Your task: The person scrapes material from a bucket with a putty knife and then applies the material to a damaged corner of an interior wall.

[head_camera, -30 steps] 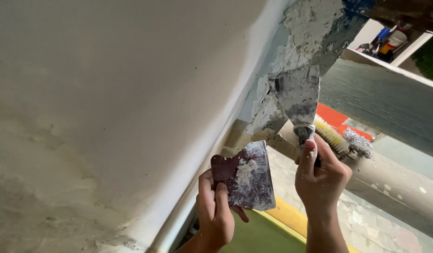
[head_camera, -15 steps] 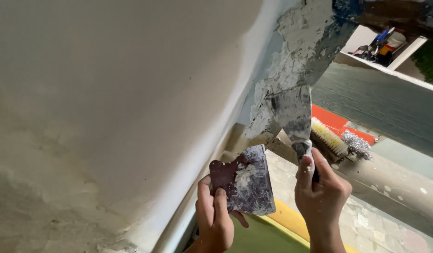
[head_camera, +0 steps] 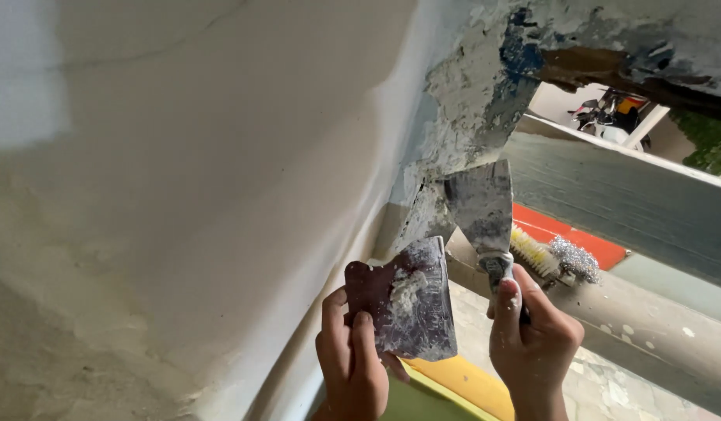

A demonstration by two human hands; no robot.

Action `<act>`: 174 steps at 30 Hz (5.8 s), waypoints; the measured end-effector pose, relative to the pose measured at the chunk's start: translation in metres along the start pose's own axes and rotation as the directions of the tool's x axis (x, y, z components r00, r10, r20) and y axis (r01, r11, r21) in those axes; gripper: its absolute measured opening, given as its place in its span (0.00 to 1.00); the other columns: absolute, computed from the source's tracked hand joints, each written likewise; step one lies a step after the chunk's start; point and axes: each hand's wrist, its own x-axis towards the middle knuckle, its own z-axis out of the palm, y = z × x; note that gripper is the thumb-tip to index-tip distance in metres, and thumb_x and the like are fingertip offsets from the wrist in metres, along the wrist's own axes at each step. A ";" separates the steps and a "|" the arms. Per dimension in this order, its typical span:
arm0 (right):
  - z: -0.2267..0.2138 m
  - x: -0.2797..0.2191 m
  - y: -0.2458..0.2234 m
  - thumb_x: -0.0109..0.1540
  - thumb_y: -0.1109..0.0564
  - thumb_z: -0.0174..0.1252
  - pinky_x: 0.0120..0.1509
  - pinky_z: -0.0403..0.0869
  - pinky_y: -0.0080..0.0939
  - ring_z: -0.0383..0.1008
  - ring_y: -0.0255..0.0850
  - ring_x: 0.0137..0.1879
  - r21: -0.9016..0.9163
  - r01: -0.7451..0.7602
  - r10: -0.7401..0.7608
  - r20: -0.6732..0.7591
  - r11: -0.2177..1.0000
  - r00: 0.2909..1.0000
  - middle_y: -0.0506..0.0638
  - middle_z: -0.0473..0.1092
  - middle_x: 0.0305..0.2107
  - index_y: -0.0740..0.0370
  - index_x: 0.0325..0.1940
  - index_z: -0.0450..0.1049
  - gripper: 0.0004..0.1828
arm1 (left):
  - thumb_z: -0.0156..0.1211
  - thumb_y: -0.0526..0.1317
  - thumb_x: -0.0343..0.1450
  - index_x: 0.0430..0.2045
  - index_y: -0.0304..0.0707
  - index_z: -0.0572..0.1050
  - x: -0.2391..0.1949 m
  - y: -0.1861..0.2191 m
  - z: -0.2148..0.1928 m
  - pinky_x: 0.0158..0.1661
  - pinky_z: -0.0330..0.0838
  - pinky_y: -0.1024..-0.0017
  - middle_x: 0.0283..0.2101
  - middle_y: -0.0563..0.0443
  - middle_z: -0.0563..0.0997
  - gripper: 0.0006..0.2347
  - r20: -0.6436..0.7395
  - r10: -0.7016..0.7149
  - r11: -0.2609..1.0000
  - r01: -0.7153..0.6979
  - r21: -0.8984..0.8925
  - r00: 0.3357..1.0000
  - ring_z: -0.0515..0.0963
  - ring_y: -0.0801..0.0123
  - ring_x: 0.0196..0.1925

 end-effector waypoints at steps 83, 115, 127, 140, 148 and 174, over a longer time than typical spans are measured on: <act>-0.093 -0.062 0.082 0.62 0.58 0.57 0.22 0.63 0.33 0.67 0.34 0.18 0.219 -0.495 0.415 0.326 0.841 0.850 0.57 0.74 0.17 0.74 0.55 0.78 0.20 | 0.38 0.33 0.76 0.54 0.21 0.57 0.027 0.023 0.037 0.16 0.77 0.74 0.30 0.36 0.79 0.14 0.126 -0.054 0.998 0.057 -0.019 0.991 0.80 0.68 0.14; -0.087 -0.128 0.198 0.62 0.63 0.54 0.42 0.78 0.45 0.83 0.48 0.34 0.083 -0.836 0.634 0.612 0.543 0.473 0.68 0.84 0.34 0.78 0.58 0.78 0.22 | 0.40 0.33 0.75 0.51 0.23 0.60 0.000 0.013 0.012 0.13 0.70 0.75 0.19 0.47 0.76 0.13 0.291 -0.062 0.991 0.025 0.130 0.955 0.77 0.71 0.11; -0.041 -0.093 0.121 0.60 0.60 0.56 0.33 0.68 0.38 0.74 0.42 0.28 0.188 -0.727 0.439 0.689 0.660 0.576 0.60 0.78 0.25 0.74 0.56 0.77 0.22 | 0.40 0.32 0.74 0.51 0.23 0.64 -0.019 -0.009 -0.009 0.13 0.70 0.75 0.23 0.48 0.80 0.13 0.187 0.064 0.978 -0.099 0.184 0.980 0.76 0.75 0.12; -0.029 -0.060 0.072 0.50 0.63 0.68 0.44 0.78 0.35 0.83 0.38 0.40 -0.022 -0.031 0.038 0.487 0.999 0.873 0.55 0.79 0.35 0.68 0.49 0.76 0.23 | 0.36 0.34 0.76 0.52 0.23 0.59 -0.009 -0.016 -0.017 0.15 0.74 0.78 0.25 0.47 0.78 0.13 0.170 -0.099 0.994 0.090 0.058 0.981 0.74 0.76 0.13; -0.029 -0.019 0.068 0.49 0.59 0.73 0.39 0.77 0.33 0.80 0.33 0.35 -0.019 0.105 -0.083 0.481 0.994 0.873 0.50 0.78 0.31 0.64 0.48 0.74 0.25 | 0.40 0.29 0.78 0.50 0.23 0.60 0.005 -0.024 -0.005 0.24 0.72 0.73 0.31 0.42 0.78 0.09 0.070 0.200 0.977 -0.204 0.065 0.977 0.76 0.71 0.20; -0.001 0.034 0.076 0.59 0.66 0.66 0.27 0.65 0.28 0.68 0.27 0.27 0.297 -0.284 0.077 0.555 0.912 0.828 0.54 0.77 0.31 0.74 0.55 0.77 0.19 | 0.39 0.31 0.75 0.51 0.21 0.60 0.036 -0.038 0.004 0.23 0.75 0.73 0.35 0.37 0.78 0.12 0.057 0.030 0.998 -0.027 -0.049 0.998 0.76 0.69 0.23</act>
